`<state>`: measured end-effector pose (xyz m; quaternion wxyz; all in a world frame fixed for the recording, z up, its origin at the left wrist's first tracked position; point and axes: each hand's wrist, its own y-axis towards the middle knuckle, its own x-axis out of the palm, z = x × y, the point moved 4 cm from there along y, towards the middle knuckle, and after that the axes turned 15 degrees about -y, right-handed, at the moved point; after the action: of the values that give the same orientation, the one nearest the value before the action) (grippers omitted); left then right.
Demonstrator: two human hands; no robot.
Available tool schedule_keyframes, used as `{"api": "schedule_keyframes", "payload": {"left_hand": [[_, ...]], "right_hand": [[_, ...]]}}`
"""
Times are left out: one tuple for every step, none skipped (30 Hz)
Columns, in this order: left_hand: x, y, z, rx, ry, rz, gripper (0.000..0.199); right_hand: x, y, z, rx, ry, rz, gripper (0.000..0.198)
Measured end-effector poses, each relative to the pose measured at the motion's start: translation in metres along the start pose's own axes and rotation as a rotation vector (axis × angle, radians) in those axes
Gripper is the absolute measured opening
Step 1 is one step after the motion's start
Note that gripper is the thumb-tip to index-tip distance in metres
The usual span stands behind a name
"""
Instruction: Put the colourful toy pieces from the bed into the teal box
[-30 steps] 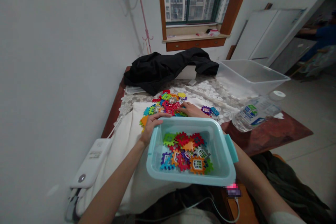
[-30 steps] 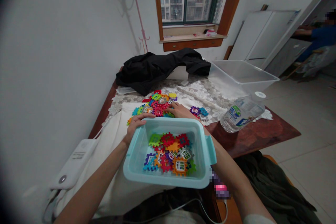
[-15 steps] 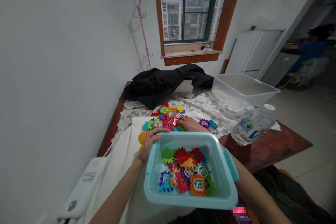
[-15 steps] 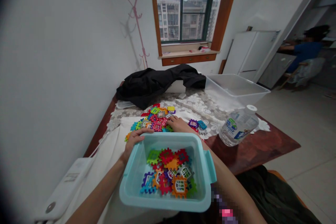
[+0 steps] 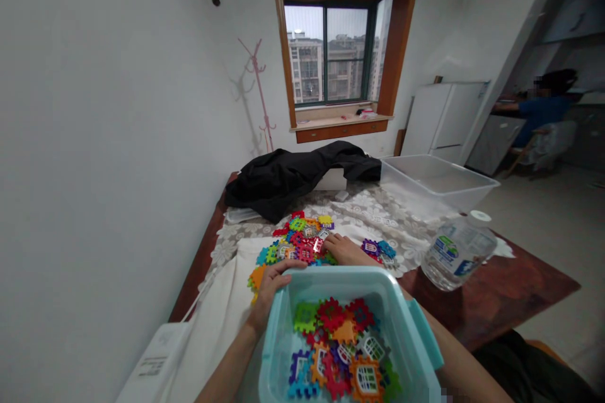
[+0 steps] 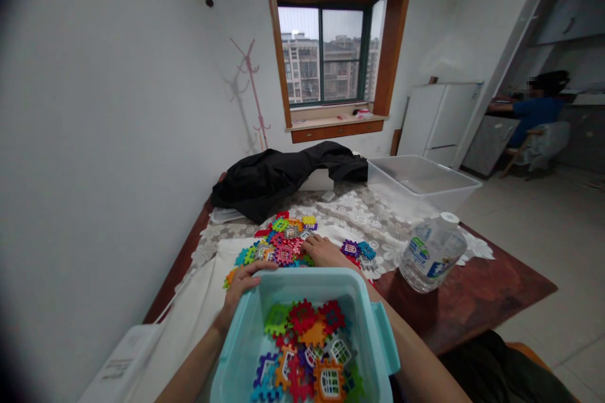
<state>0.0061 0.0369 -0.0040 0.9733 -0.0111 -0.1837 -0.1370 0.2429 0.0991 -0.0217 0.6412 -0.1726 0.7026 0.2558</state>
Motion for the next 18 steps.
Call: {"api": "schedule_keyframes", "payload": {"left_hand": [[-0.0016, 0.0001, -0.0009, 0.004, 0.015, 0.010, 0.039], [-0.0029, 0.0002, -0.0015, 0.011, 0.028, 0.019, 0.040], [-0.0038, 0.0003, -0.0020, 0.013, 0.036, 0.024, 0.040], [-0.0041, 0.0004, -0.0023, 0.013, 0.039, 0.024, 0.040], [-0.0041, 0.0005, -0.0026, 0.008, 0.037, 0.020, 0.040], [-0.0038, 0.0005, -0.0028, 0.001, 0.030, 0.016, 0.040], [-0.0034, 0.0004, -0.0029, -0.004, 0.016, 0.014, 0.040], [-0.0030, 0.0002, -0.0028, -0.009, 0.001, 0.014, 0.040], [-0.0025, -0.0002, -0.0024, -0.011, -0.015, 0.015, 0.039], [-0.0017, -0.0007, -0.0019, -0.012, -0.028, 0.015, 0.039], [-0.0007, -0.0014, -0.0011, -0.012, -0.038, 0.014, 0.038], [0.0003, -0.0022, 0.0000, -0.010, -0.040, 0.014, 0.038], [0.0012, -0.0030, 0.0012, -0.007, -0.034, 0.018, 0.037], [0.0020, -0.0038, 0.0025, 0.001, -0.023, 0.026, 0.036], [0.0025, -0.0046, 0.0039, 0.012, -0.009, 0.036, 0.035], [0.0028, -0.0052, 0.0051, 0.026, 0.005, 0.047, 0.034], [0.0029, -0.0055, 0.0058, 0.036, 0.016, 0.054, 0.034], [0.0030, -0.0056, 0.0058, 0.037, 0.018, 0.053, 0.034]], "right_hand": [[-0.0003, -0.0001, -0.0006, -0.012, 0.009, 0.010, 0.035], [-0.0006, -0.0002, -0.0012, -0.022, 0.014, 0.020, 0.036], [-0.0008, -0.0002, -0.0017, -0.029, 0.015, 0.024, 0.035], [-0.0009, -0.0001, -0.0021, -0.028, 0.009, 0.024, 0.033], [-0.0006, 0.0001, -0.0022, -0.022, 0.001, 0.019, 0.030], [-0.0002, 0.0005, -0.0023, -0.014, -0.006, 0.014, 0.028], [0.0004, 0.0010, -0.0023, -0.009, -0.012, 0.011, 0.026], [0.0012, 0.0016, -0.0024, -0.008, -0.015, 0.011, 0.025], [0.0021, 0.0022, -0.0023, -0.009, -0.016, 0.012, 0.025], [0.0031, 0.0028, -0.0019, -0.008, -0.015, 0.018, 0.025], [0.0040, 0.0033, -0.0015, -0.008, -0.011, 0.025, 0.025], [0.0046, 0.0037, -0.0011, -0.010, -0.004, 0.035, 0.025], [0.0048, 0.0038, -0.0008, -0.015, 0.007, 0.047, 0.025], [0.0046, 0.0038, -0.0008, -0.024, 0.018, 0.060, 0.024], [0.0040, 0.0035, -0.0010, -0.035, 0.027, 0.073, 0.023], [0.0032, 0.0032, -0.0015, -0.045, 0.032, 0.084, 0.022], [0.0023, 0.0029, -0.0018, -0.050, 0.032, 0.092, 0.020], [0.0014, 0.0027, -0.0020, -0.046, 0.027, 0.098, 0.018]]}}
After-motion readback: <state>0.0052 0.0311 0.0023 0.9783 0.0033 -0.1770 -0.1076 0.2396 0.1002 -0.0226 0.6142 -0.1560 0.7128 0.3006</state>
